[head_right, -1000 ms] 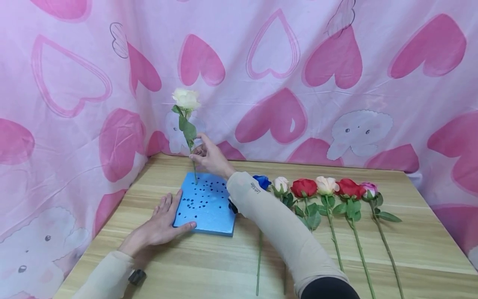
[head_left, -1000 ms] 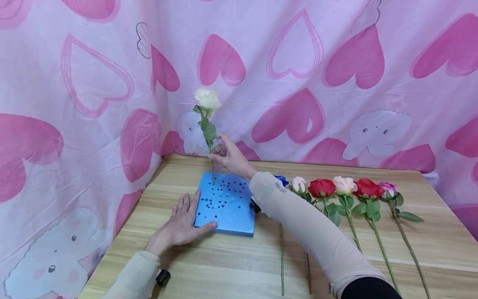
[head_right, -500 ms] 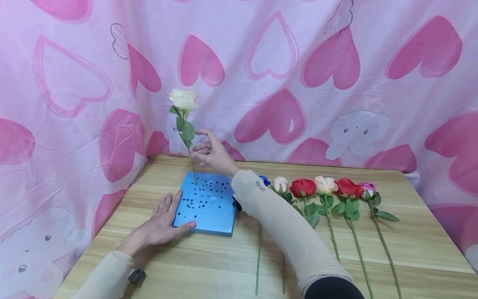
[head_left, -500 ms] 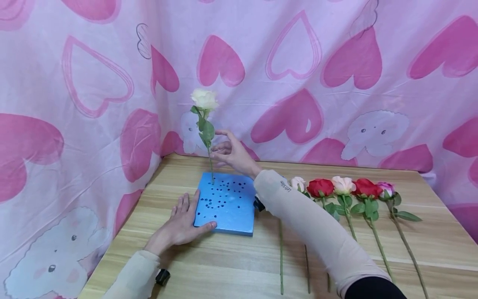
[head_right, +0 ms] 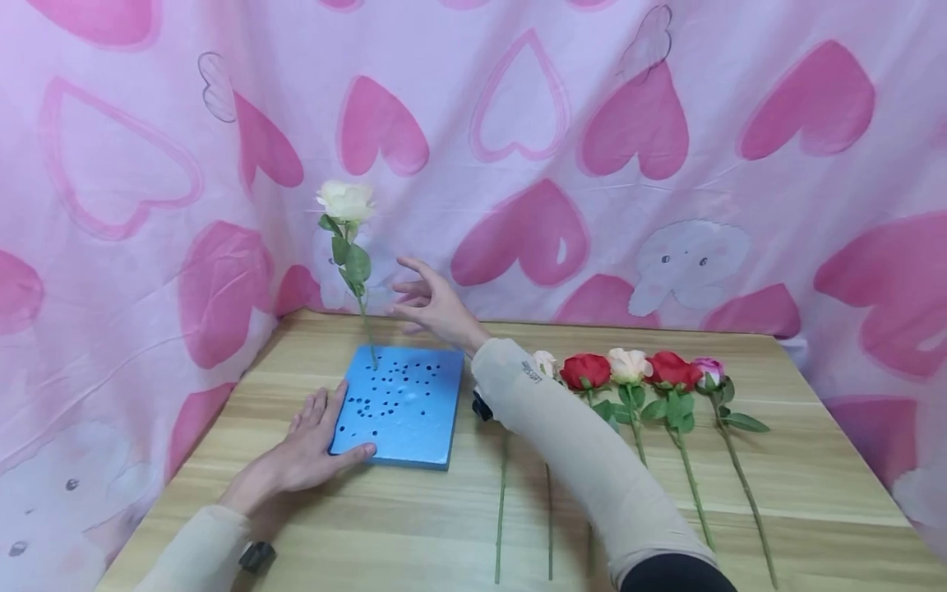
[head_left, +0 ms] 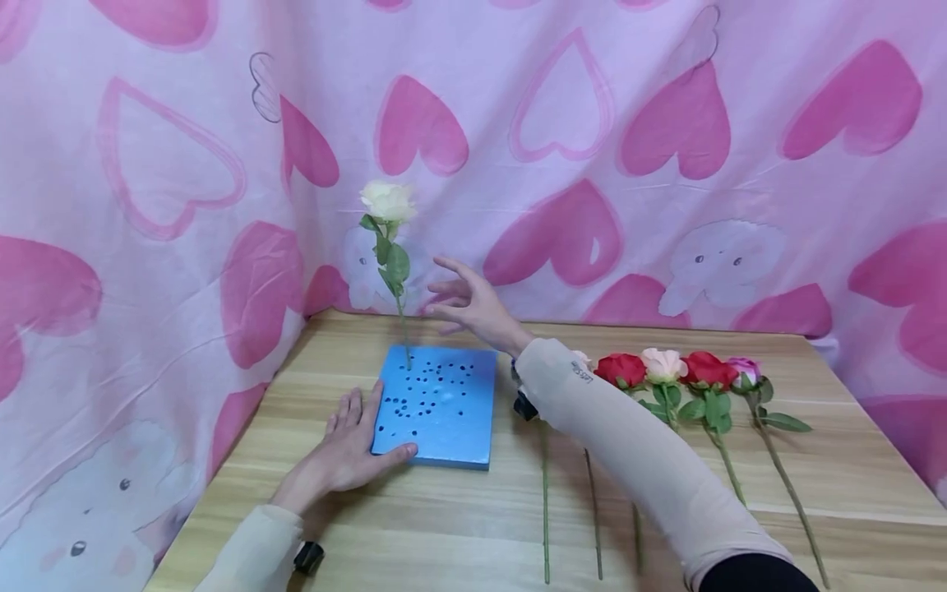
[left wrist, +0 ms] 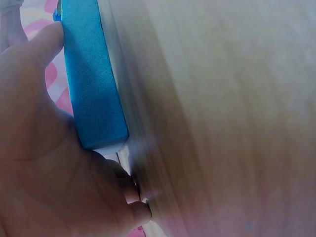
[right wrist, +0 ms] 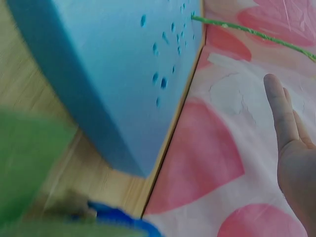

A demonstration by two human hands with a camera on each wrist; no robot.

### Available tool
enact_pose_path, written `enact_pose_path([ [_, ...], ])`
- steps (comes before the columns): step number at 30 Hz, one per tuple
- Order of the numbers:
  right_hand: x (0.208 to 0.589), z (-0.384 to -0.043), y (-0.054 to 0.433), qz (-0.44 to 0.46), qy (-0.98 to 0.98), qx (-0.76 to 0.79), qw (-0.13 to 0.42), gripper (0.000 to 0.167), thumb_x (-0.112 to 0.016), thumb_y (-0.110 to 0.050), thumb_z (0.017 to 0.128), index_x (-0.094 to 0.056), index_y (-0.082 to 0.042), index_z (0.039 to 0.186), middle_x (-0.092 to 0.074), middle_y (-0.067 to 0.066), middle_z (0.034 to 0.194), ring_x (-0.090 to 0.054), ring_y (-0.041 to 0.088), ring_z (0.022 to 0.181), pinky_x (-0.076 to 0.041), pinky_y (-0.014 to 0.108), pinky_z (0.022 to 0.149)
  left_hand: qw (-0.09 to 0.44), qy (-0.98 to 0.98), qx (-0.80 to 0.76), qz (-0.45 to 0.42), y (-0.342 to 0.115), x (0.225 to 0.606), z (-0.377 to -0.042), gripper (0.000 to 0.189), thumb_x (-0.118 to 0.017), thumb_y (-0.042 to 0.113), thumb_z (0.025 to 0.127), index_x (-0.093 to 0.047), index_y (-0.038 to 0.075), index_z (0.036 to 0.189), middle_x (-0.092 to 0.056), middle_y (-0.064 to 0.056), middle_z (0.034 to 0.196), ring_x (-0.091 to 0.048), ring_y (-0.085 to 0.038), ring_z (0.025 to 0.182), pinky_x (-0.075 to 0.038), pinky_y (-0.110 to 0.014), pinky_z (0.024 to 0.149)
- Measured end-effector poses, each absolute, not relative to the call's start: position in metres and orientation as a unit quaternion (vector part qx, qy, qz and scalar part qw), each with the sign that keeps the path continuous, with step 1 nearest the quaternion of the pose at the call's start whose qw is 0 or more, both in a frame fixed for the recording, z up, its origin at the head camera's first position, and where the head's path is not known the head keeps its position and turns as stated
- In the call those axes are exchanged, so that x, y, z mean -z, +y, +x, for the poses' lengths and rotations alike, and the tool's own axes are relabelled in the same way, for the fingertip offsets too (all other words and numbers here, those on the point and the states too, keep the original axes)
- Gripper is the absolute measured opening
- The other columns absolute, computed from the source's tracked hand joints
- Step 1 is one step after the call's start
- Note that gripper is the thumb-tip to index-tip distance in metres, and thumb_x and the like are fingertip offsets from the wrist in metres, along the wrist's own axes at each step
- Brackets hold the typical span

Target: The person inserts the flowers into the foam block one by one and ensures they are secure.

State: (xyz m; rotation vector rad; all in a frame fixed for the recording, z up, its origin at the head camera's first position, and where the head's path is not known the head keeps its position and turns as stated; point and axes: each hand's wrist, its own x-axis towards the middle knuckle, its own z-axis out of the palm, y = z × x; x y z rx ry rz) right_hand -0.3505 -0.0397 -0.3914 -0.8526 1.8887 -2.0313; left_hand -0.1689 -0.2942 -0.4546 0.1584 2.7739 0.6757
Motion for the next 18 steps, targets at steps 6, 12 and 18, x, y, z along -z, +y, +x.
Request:
enact_pose_path([
  [6, 0.391, -0.350, -0.022, -0.293, 0.654, 0.689, 0.113, 0.086, -0.077, -0.002, 0.104, -0.038, -0.032, 0.174, -0.059, 0.019, 0.162, -0.068, 0.050, 0.134, -0.065, 0.066, 0.093, 0.139, 0.960, -0.235, 0.057, -0.295, 0.457, -0.167, 0.129, -0.063, 0.082, 0.098, 0.007, 0.010, 0.179, 0.010, -0.039, 0.179, 0.011, -0.059, 0.166, 0.000, -0.076, 0.132],
  [12, 0.389, -0.350, -0.009, -0.292, 0.655, 0.688, 0.109, 0.083, -0.077, -0.002, 0.104, -0.039, -0.030, 0.173, -0.060, 0.019, 0.161, -0.068, 0.050, 0.133, -0.066, 0.063, 0.091, 0.142, 0.959, -0.237, 0.059, -0.294, 0.458, -0.166, 0.129, -0.062, 0.082, 0.098, 0.007, 0.010, 0.179, 0.011, -0.039, 0.179, 0.012, -0.059, 0.166, 0.000, -0.076, 0.132],
  [18, 0.380, -0.350, 0.002, -0.297, 0.653, 0.689, 0.101, 0.084, -0.078, -0.003, 0.104, -0.039, -0.027, 0.174, -0.059, 0.019, 0.162, -0.069, 0.046, 0.134, -0.066, 0.064, 0.089, 0.140, 0.960, -0.234, 0.059, -0.294, 0.456, -0.167, 0.128, -0.062, 0.082, 0.098, 0.006, 0.009, 0.179, 0.010, -0.039, 0.179, 0.011, -0.059, 0.166, -0.001, -0.077, 0.131],
])
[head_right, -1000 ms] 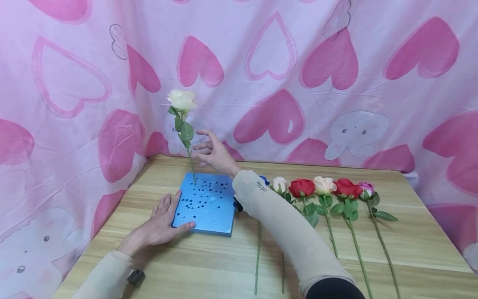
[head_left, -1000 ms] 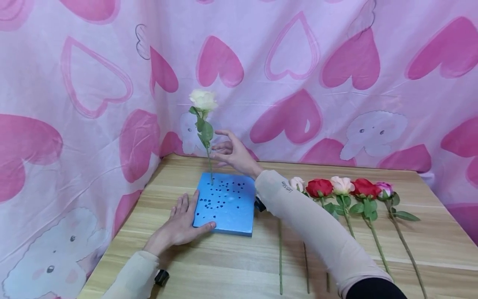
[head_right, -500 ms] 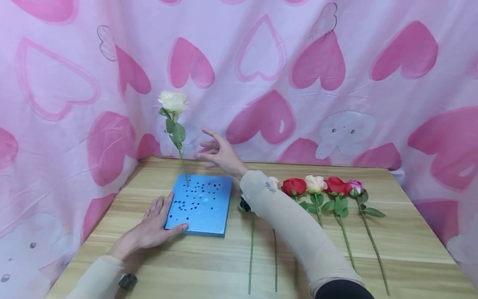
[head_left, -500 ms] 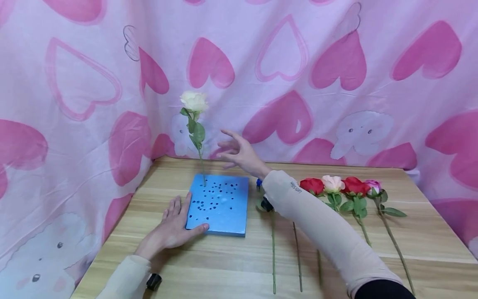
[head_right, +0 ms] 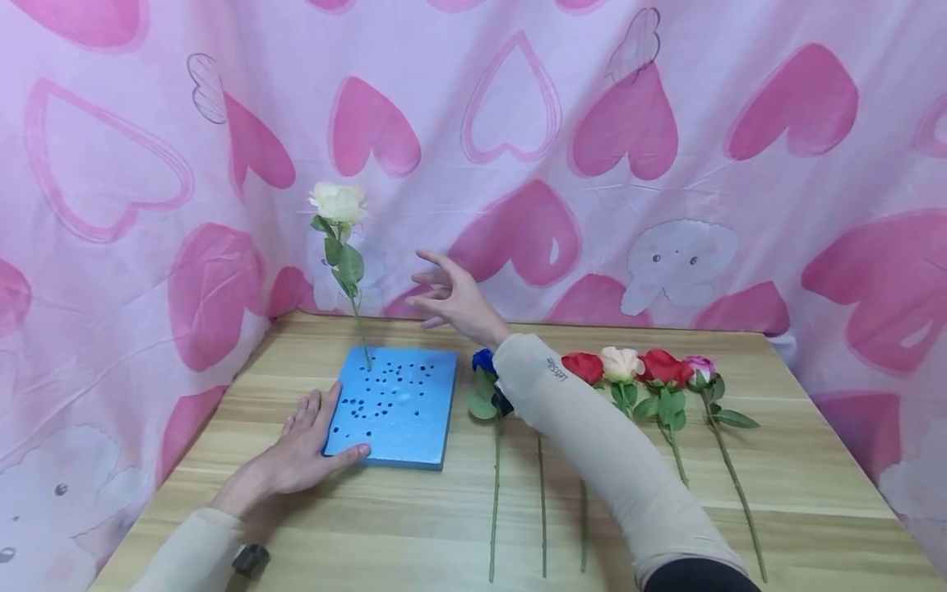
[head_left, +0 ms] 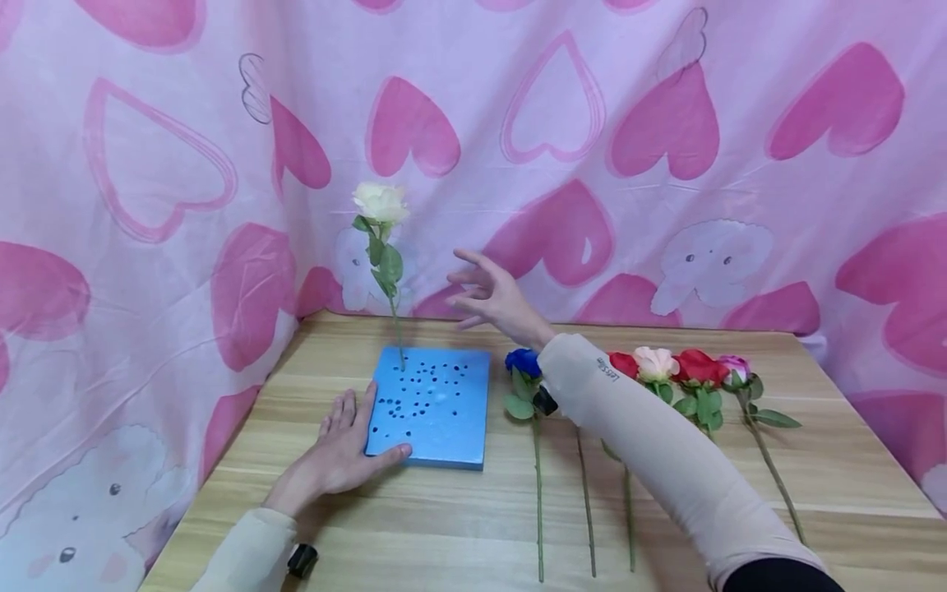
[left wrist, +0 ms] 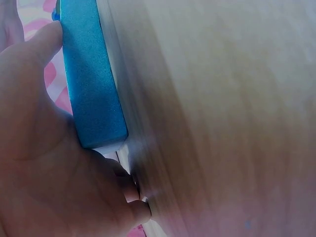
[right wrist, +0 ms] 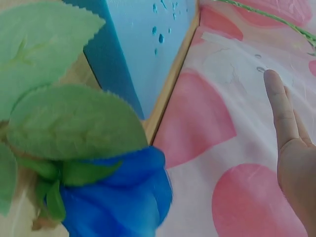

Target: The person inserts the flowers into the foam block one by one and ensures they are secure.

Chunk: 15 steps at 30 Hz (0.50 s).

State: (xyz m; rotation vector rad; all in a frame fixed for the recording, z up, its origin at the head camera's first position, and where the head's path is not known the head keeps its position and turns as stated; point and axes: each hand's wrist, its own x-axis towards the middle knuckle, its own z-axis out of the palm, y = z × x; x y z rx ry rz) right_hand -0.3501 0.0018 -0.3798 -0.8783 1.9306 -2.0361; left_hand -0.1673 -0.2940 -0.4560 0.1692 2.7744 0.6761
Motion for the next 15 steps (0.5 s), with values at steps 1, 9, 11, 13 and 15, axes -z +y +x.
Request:
enact_pose_path([
  [1, 0.378, -0.350, 0.004, -0.297, 0.652, 0.691, 0.101, 0.084, -0.078, -0.002, 0.104, -0.038, -0.027, 0.174, -0.058, 0.020, 0.162, -0.069, 0.046, 0.134, -0.066, 0.064, 0.089, 0.140, 0.960, -0.233, 0.059, -0.294, 0.456, -0.167, 0.128, -0.062, 0.082, 0.098, 0.006, 0.009, 0.179, 0.010, -0.039, 0.179, 0.010, -0.060, 0.166, -0.001, -0.077, 0.131],
  [9, 0.369, -0.346, 0.029, -0.286, 0.652, 0.695, 0.100, 0.084, -0.075, 0.000, 0.105, -0.037, -0.027, 0.174, -0.056, 0.021, 0.164, -0.071, 0.043, 0.131, -0.064, 0.067, 0.091, 0.139, 0.960, -0.235, 0.061, -0.295, 0.457, -0.167, 0.128, -0.062, 0.081, 0.099, 0.007, 0.009, 0.179, 0.011, -0.040, 0.178, 0.012, -0.060, 0.166, 0.000, -0.077, 0.131],
  [11, 0.369, -0.346, 0.036, -0.281, 0.656, 0.693, 0.098, 0.085, -0.075, 0.000, 0.105, -0.035, -0.025, 0.175, -0.056, 0.021, 0.163, -0.071, 0.042, 0.131, -0.064, 0.067, 0.091, 0.138, 0.960, -0.235, 0.060, -0.294, 0.457, -0.167, 0.128, -0.062, 0.081, 0.098, 0.006, 0.008, 0.179, 0.010, -0.040, 0.178, 0.011, -0.060, 0.166, -0.001, -0.078, 0.131],
  [13, 0.368, -0.345, 0.044, -0.278, 0.659, 0.692, 0.097, 0.085, -0.074, 0.000, 0.106, -0.032, -0.023, 0.176, -0.056, 0.023, 0.163, -0.070, 0.044, 0.132, -0.063, 0.068, 0.092, 0.138, 0.960, -0.235, 0.060, -0.294, 0.456, -0.168, 0.129, -0.063, 0.082, 0.098, 0.006, 0.008, 0.179, 0.010, -0.040, 0.178, 0.011, -0.061, 0.166, -0.001, -0.078, 0.130],
  [15, 0.367, -0.344, 0.052, -0.276, 0.660, 0.692, 0.095, 0.084, -0.073, 0.000, 0.106, -0.031, -0.020, 0.176, -0.054, 0.026, 0.163, -0.067, 0.050, 0.135, -0.062, 0.069, 0.092, 0.139, 0.960, -0.236, 0.061, -0.294, 0.457, -0.168, 0.129, -0.063, 0.082, 0.098, 0.006, 0.008, 0.179, 0.010, -0.040, 0.179, 0.011, -0.061, 0.166, -0.001, -0.079, 0.130],
])
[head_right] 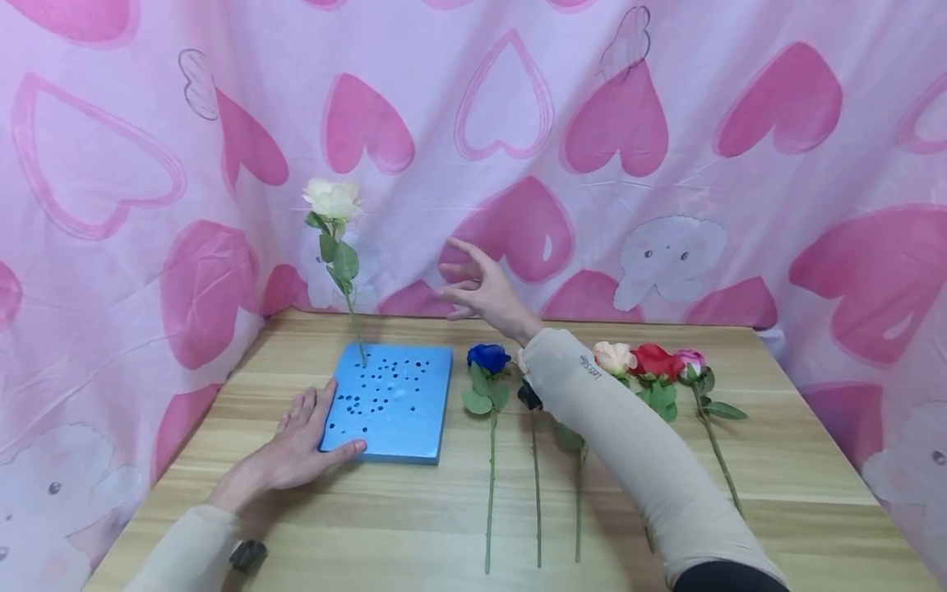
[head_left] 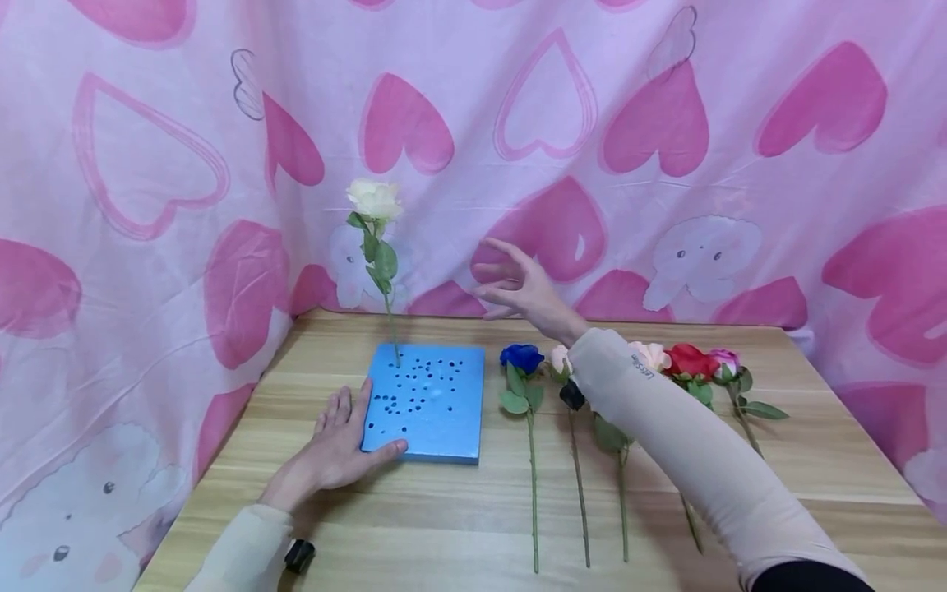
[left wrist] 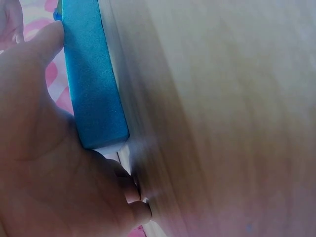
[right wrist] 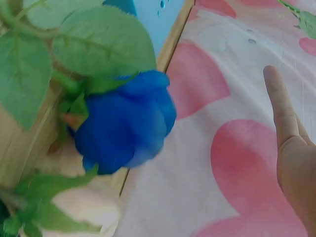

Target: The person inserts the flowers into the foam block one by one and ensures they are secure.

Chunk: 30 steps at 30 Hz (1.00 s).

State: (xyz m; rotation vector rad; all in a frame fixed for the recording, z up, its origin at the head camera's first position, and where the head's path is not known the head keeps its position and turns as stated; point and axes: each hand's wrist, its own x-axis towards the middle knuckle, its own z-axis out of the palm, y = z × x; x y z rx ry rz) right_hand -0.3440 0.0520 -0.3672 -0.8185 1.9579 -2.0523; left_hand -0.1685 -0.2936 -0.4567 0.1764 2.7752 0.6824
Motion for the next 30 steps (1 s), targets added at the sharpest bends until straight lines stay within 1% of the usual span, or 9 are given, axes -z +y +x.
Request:
enact_pose_path([
  [4, 0.366, -0.343, 0.067, -0.272, 0.664, 0.690, 0.092, 0.083, -0.073, -0.001, 0.107, -0.033, -0.023, 0.176, -0.050, 0.030, 0.166, -0.063, 0.052, 0.140, -0.059, 0.074, 0.095, 0.139, 0.959, -0.237, 0.064, -0.292, 0.457, -0.169, 0.129, -0.063, 0.082, 0.097, 0.006, 0.008, 0.179, 0.010, -0.040, 0.179, 0.011, -0.061, 0.166, -0.001, -0.080, 0.130],
  [7, 0.365, -0.342, 0.077, -0.269, 0.672, 0.684, 0.089, 0.083, -0.073, -0.001, 0.107, -0.033, -0.024, 0.176, -0.050, 0.028, 0.166, -0.064, 0.047, 0.140, -0.059, 0.074, 0.095, 0.142, 0.959, -0.238, 0.063, -0.292, 0.458, -0.167, 0.129, -0.063, 0.082, 0.098, 0.007, 0.008, 0.179, 0.010, -0.040, 0.178, 0.011, -0.062, 0.166, 0.000, -0.079, 0.130],
  [10, 0.361, -0.340, 0.090, -0.269, 0.679, 0.678, 0.083, 0.084, -0.071, 0.000, 0.107, -0.031, -0.023, 0.177, -0.049, 0.027, 0.168, -0.064, 0.047, 0.141, -0.062, 0.071, 0.092, 0.142, 0.959, -0.238, 0.063, -0.294, 0.458, -0.165, 0.129, -0.063, 0.081, 0.098, 0.007, 0.008, 0.178, 0.011, -0.041, 0.178, 0.012, -0.062, 0.165, 0.001, -0.080, 0.130],
  [13, 0.354, -0.339, 0.108, -0.267, 0.683, 0.676, 0.072, 0.083, -0.069, 0.002, 0.108, -0.030, -0.022, 0.177, -0.048, 0.028, 0.169, -0.066, 0.046, 0.139, -0.065, 0.066, 0.088, 0.136, 0.959, -0.238, 0.067, -0.295, 0.457, -0.165, 0.129, -0.062, 0.081, 0.099, 0.007, 0.007, 0.178, 0.010, -0.042, 0.178, 0.011, -0.063, 0.165, 0.000, -0.081, 0.129],
  [15, 0.350, -0.338, 0.119, -0.264, 0.688, 0.673, 0.064, 0.082, -0.068, 0.002, 0.108, -0.031, -0.024, 0.177, -0.048, 0.027, 0.169, -0.069, 0.043, 0.137, -0.066, 0.063, 0.088, 0.129, 0.960, -0.237, 0.070, -0.296, 0.455, -0.165, 0.129, -0.063, 0.081, 0.099, 0.006, 0.006, 0.178, 0.009, -0.042, 0.177, 0.010, -0.064, 0.165, -0.001, -0.081, 0.129],
  [19, 0.344, -0.334, 0.140, -0.256, 0.697, 0.668, 0.051, 0.082, -0.070, -0.002, 0.108, -0.033, -0.029, 0.176, -0.051, 0.022, 0.168, -0.071, 0.037, 0.134, -0.067, 0.061, 0.089, 0.130, 0.961, -0.235, 0.068, -0.297, 0.452, -0.163, 0.129, -0.063, 0.080, 0.099, 0.006, 0.005, 0.178, 0.010, -0.043, 0.177, 0.010, -0.065, 0.164, -0.001, -0.082, 0.128],
  [21, 0.344, -0.332, 0.151, -0.250, 0.703, 0.664, 0.044, 0.083, -0.071, -0.002, 0.108, -0.032, -0.027, 0.176, -0.053, 0.021, 0.167, -0.073, 0.034, 0.131, -0.067, 0.059, 0.088, 0.134, 0.961, -0.234, 0.069, -0.297, 0.452, -0.162, 0.129, -0.063, 0.080, 0.099, 0.006, 0.005, 0.178, 0.010, -0.044, 0.176, 0.011, -0.065, 0.164, 0.000, -0.082, 0.128],
  [26, 0.348, -0.327, 0.177, -0.236, 0.714, 0.659, 0.021, 0.083, -0.072, 0.000, 0.107, -0.032, -0.023, 0.176, -0.054, 0.025, 0.165, -0.077, 0.028, 0.124, -0.066, 0.061, 0.087, 0.136, 0.960, -0.236, 0.072, -0.294, 0.454, -0.164, 0.129, -0.063, 0.080, 0.099, 0.007, 0.005, 0.178, 0.011, -0.044, 0.176, 0.011, -0.064, 0.164, 0.000, -0.082, 0.128],
  [30, 0.349, -0.322, 0.197, -0.223, 0.712, 0.665, 0.028, 0.082, -0.071, 0.000, 0.108, -0.034, -0.026, 0.176, -0.052, 0.026, 0.167, -0.078, 0.025, 0.122, -0.065, 0.064, 0.089, 0.139, 0.960, -0.234, 0.071, -0.293, 0.453, -0.165, 0.129, -0.063, 0.080, 0.100, 0.008, 0.005, 0.177, 0.012, -0.044, 0.176, 0.012, -0.065, 0.163, 0.000, -0.082, 0.128],
])
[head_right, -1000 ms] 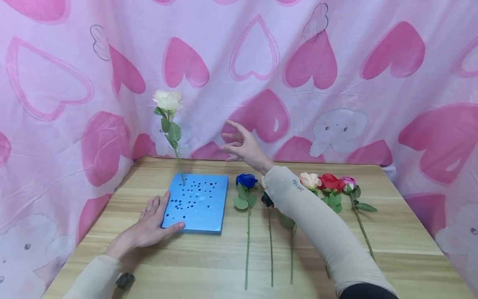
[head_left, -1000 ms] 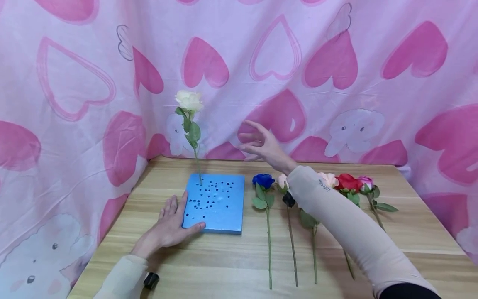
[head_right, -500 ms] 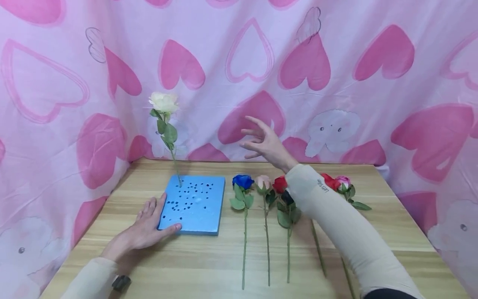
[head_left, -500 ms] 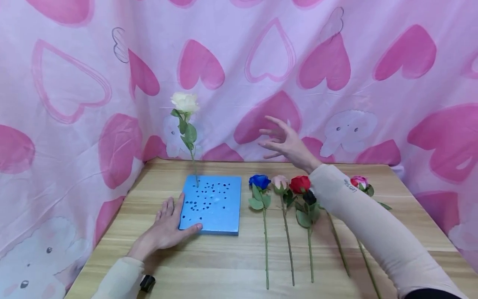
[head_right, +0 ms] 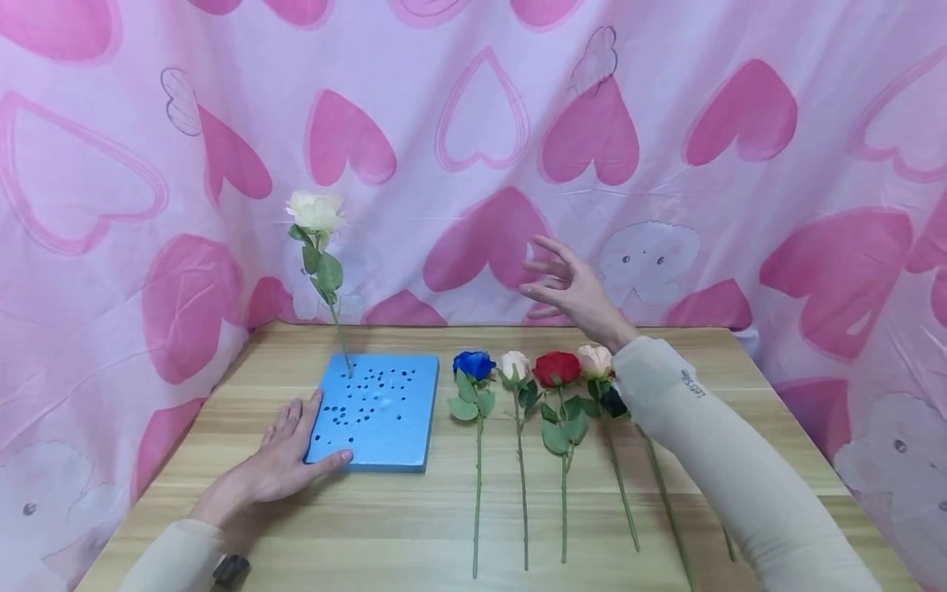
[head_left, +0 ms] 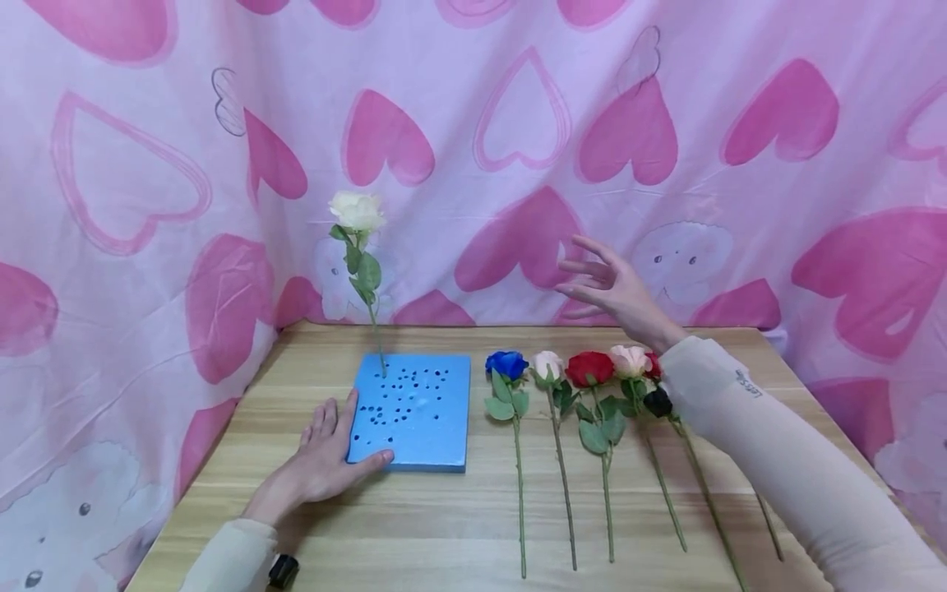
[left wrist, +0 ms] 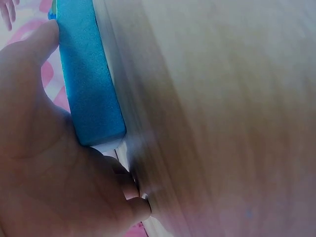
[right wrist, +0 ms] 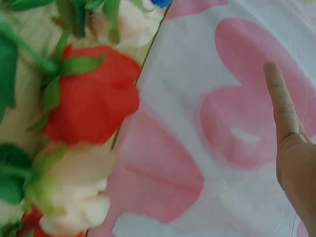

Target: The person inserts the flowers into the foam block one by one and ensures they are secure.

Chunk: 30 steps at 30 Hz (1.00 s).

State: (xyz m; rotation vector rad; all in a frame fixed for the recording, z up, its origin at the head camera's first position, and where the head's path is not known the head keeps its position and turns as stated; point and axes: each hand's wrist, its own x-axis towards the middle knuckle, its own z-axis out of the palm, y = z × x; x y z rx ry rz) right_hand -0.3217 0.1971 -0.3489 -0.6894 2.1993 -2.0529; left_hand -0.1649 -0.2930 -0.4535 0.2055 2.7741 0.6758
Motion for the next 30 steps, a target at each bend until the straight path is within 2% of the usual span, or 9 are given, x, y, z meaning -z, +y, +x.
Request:
enact_pose_path([
  [7, 0.350, -0.311, 0.232, -0.196, 0.713, 0.673, 0.023, 0.081, -0.067, 0.000, 0.110, -0.031, -0.028, 0.176, -0.050, 0.027, 0.166, -0.078, 0.024, 0.123, -0.064, 0.064, 0.092, 0.142, 0.959, -0.233, 0.072, -0.293, 0.456, -0.165, 0.129, -0.062, 0.080, 0.100, 0.010, 0.005, 0.177, 0.013, -0.045, 0.175, 0.012, -0.065, 0.163, 0.000, -0.082, 0.127],
  [16, 0.356, -0.300, 0.272, -0.176, 0.729, 0.661, 0.002, 0.079, -0.069, -0.005, 0.110, -0.032, -0.028, 0.176, -0.053, 0.025, 0.165, -0.078, 0.019, 0.123, -0.068, 0.050, 0.090, 0.134, 0.960, -0.232, 0.077, -0.294, 0.454, -0.167, 0.129, -0.063, 0.079, 0.100, 0.007, 0.003, 0.177, 0.011, -0.046, 0.175, 0.010, -0.067, 0.162, -0.001, -0.083, 0.127],
  [24, 0.355, -0.288, 0.305, -0.157, 0.737, 0.657, -0.012, 0.081, -0.070, -0.005, 0.110, -0.030, -0.028, 0.177, -0.064, 0.008, 0.157, -0.080, 0.017, 0.118, -0.069, 0.044, 0.087, 0.133, 0.961, -0.230, 0.081, -0.293, 0.454, -0.167, 0.129, -0.063, 0.078, 0.100, 0.007, 0.003, 0.177, 0.011, -0.046, 0.175, 0.009, -0.067, 0.162, -0.001, -0.084, 0.126],
  [30, 0.355, -0.281, 0.325, -0.148, 0.717, 0.681, -0.013, 0.083, -0.068, 0.001, 0.109, -0.030, -0.026, 0.177, -0.066, 0.004, 0.151, -0.081, 0.020, 0.116, -0.069, 0.048, 0.082, 0.137, 0.960, -0.232, 0.080, -0.294, 0.453, -0.168, 0.129, -0.064, 0.077, 0.100, 0.008, 0.003, 0.177, 0.012, -0.046, 0.174, 0.010, -0.068, 0.162, 0.000, -0.085, 0.125],
])
